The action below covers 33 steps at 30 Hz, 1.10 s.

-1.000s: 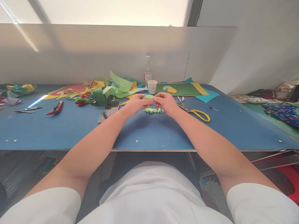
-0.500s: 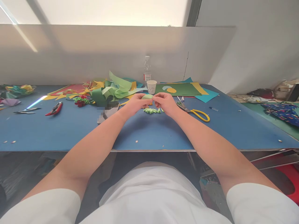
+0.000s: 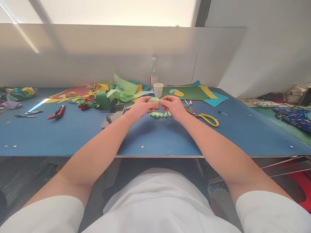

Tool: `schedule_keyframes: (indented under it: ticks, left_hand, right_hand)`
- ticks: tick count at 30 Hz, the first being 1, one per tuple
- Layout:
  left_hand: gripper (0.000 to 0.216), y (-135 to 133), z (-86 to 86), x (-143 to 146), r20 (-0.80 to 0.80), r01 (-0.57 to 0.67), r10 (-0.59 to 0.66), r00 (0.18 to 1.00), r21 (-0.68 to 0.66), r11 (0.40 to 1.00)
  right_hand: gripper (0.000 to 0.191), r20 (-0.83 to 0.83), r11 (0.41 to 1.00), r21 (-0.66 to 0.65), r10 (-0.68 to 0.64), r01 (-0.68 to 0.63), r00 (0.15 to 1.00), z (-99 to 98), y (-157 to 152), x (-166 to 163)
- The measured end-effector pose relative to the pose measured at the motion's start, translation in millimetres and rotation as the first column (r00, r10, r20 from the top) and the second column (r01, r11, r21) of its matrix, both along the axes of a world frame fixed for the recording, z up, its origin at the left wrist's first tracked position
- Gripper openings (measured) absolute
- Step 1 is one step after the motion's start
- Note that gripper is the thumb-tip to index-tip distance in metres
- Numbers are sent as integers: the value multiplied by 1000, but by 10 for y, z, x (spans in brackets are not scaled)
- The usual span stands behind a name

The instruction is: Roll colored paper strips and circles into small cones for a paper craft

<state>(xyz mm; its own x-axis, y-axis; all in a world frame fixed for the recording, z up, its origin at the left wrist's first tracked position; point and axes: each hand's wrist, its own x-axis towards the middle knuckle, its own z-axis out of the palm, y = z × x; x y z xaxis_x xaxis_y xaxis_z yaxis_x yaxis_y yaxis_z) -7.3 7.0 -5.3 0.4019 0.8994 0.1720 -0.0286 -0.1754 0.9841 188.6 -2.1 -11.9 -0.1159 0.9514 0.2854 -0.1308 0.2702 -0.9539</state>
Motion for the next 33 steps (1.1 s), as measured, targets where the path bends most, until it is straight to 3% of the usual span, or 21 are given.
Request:
schedule_keyframes:
  ticks: [15,21,33]
  left_hand:
    - [32,-43,41,10,-16,23,-22,1000,9,1000]
    - [31,-27,9,25,-29,-29,30,999,34,999]
    - [32,-32,13,25,-38,-41,43,998,38,998]
  right_hand:
    - [22,23,999,7,51,-51,998,15,-30,-15]
    - [15,13,1000,-4,11,-11,1000,23,-24,-25]
    - [21,15,999,24,38,-38,999,-11,13,5]
